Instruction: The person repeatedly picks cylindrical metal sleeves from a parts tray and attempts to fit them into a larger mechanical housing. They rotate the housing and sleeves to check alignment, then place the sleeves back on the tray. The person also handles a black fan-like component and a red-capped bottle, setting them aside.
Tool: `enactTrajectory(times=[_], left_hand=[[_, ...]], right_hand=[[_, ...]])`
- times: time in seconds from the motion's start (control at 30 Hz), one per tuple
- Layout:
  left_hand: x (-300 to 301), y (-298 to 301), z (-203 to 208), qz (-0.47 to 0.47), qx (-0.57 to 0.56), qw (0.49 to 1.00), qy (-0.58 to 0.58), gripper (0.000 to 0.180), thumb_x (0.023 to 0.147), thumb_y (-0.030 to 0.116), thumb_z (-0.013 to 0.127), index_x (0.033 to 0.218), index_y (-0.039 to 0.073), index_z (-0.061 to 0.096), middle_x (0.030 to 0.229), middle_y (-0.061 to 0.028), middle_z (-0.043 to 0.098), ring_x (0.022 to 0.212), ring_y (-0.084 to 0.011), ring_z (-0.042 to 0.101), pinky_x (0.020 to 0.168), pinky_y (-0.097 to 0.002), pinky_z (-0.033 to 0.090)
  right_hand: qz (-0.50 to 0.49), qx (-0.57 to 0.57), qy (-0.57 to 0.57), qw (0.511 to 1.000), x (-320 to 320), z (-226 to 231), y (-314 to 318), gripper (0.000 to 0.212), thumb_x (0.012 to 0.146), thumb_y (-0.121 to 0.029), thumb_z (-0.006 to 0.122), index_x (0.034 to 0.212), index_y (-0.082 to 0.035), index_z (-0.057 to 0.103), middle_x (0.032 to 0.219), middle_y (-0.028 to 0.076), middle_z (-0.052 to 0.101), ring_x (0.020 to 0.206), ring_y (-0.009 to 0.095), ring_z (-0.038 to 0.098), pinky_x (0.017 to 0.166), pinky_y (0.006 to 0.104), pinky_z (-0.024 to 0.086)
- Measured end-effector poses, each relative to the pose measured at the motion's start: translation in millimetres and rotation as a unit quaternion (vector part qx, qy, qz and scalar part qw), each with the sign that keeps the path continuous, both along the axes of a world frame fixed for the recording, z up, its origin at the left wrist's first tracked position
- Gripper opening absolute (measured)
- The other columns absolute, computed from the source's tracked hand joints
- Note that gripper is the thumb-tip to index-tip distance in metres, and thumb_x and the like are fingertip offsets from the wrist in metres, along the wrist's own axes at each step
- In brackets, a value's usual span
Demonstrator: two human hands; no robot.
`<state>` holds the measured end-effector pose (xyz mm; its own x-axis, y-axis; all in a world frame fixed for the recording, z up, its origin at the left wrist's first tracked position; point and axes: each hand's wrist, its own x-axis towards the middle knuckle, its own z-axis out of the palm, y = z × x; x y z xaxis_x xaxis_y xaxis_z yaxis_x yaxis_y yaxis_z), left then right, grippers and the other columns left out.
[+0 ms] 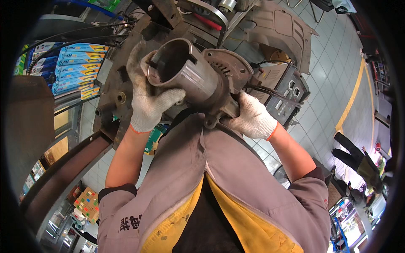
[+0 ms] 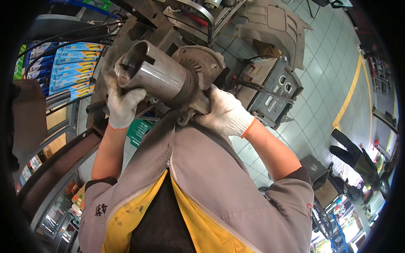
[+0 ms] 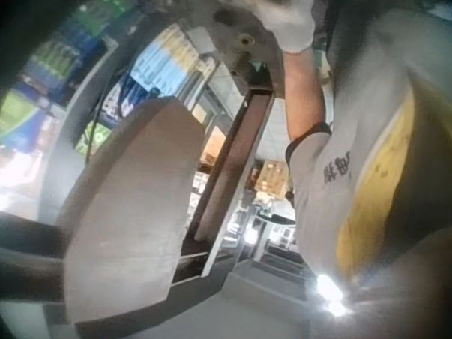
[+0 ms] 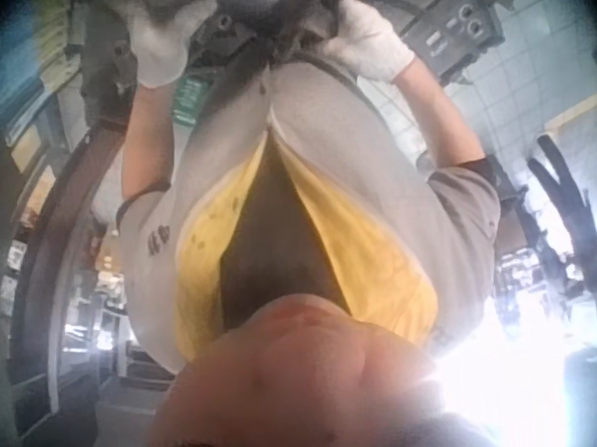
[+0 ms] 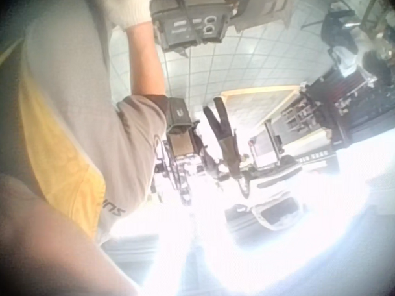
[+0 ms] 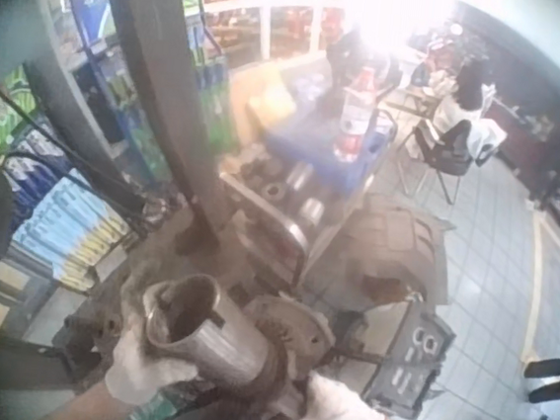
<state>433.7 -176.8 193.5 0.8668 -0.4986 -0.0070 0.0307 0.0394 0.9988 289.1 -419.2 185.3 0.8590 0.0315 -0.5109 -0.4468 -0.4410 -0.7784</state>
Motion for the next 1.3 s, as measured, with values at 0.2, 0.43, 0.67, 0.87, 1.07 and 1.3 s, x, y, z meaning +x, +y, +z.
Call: enactTrajectory(times=[0.2,0.43,0.67,0.87,1.07,1.3], left_hand=[[-1,4,2,-0.063,-0.012,0.996,0.062,0.116,0.068,0.009,0.098,0.161,0.002,0.029,0.15,-0.0164,0.056,0.134,-0.0251,0.058,0.112,-0.0417,0.051],[16,2,24,-0.094,0.054,0.994,-0.013,0.108,0.068,0.017,0.1,0.153,0.002,0.036,0.138,-0.0115,0.063,0.128,-0.0217,0.062,0.11,-0.0393,0.051],[37,-2,48,-0.09,0.031,0.994,-0.062,0.065,0.088,0.027,0.082,0.142,0.002,0.058,0.127,-0.0088,0.071,0.117,-0.017,0.066,0.106,-0.0361,0.052],[45,-20,80,-0.183,-0.179,0.966,-0.025,0.09,0.088,0.024,0.085,0.161,0.004,0.036,0.145,-0.0143,0.059,0.132,-0.0266,0.06,0.114,-0.042,0.049],[35,-14,103,-0.177,-0.103,0.977,-0.064,0.086,0.087,0.02,0.085,0.158,0.003,0.039,0.145,-0.013,0.058,0.133,-0.0262,0.058,0.113,-0.0426,0.049],[35,-12,105,-0.138,-0.12,0.983,0.025,0.09,0.085,0.024,0.088,0.158,0.004,0.039,0.146,-0.0126,0.056,0.136,-0.028,0.054,0.116,-0.0452,0.047]], right_hand=[[-0.016,0.025,-0.035,0.999,-8,8,4,0.074,0.08,-0.033,0.088,0.14,-0.003,0.057,0.125,0.024,0.072,0.12,0.038,0.07,0.102,0.0436,0.055],[-0.034,0.074,-0.064,0.995,-1,26,11,0.074,0.076,-0.034,0.093,0.133,0.001,0.061,0.119,0.018,0.074,0.11,0.027,0.073,0.096,0.0396,0.057],[-0.067,0.179,0.005,0.982,12,76,19,0.062,0.081,-0.012,0.087,0.136,0.0,0.061,0.121,0.009,0.074,0.112,0.017,0.068,0.102,0.0351,0.055],[-0.074,0.197,0.022,0.977,23,111,25,0.057,0.08,-0.007,0.086,0.132,0.003,0.064,0.119,0.011,0.076,0.107,0.015,0.072,0.097,0.0326,0.058],[-0.089,0.253,0.041,0.962,25,122,32,0.059,0.077,-0.004,0.084,0.132,0.003,0.064,0.118,0.01,0.075,0.105,0.017,0.072,0.098,0.0331,0.058],[-0.098,0.196,0.048,0.975,23,121,34,0.062,0.075,-0.001,0.084,0.134,0.002,0.063,0.118,0.008,0.074,0.106,0.016,0.071,0.098,0.0327,0.058]])
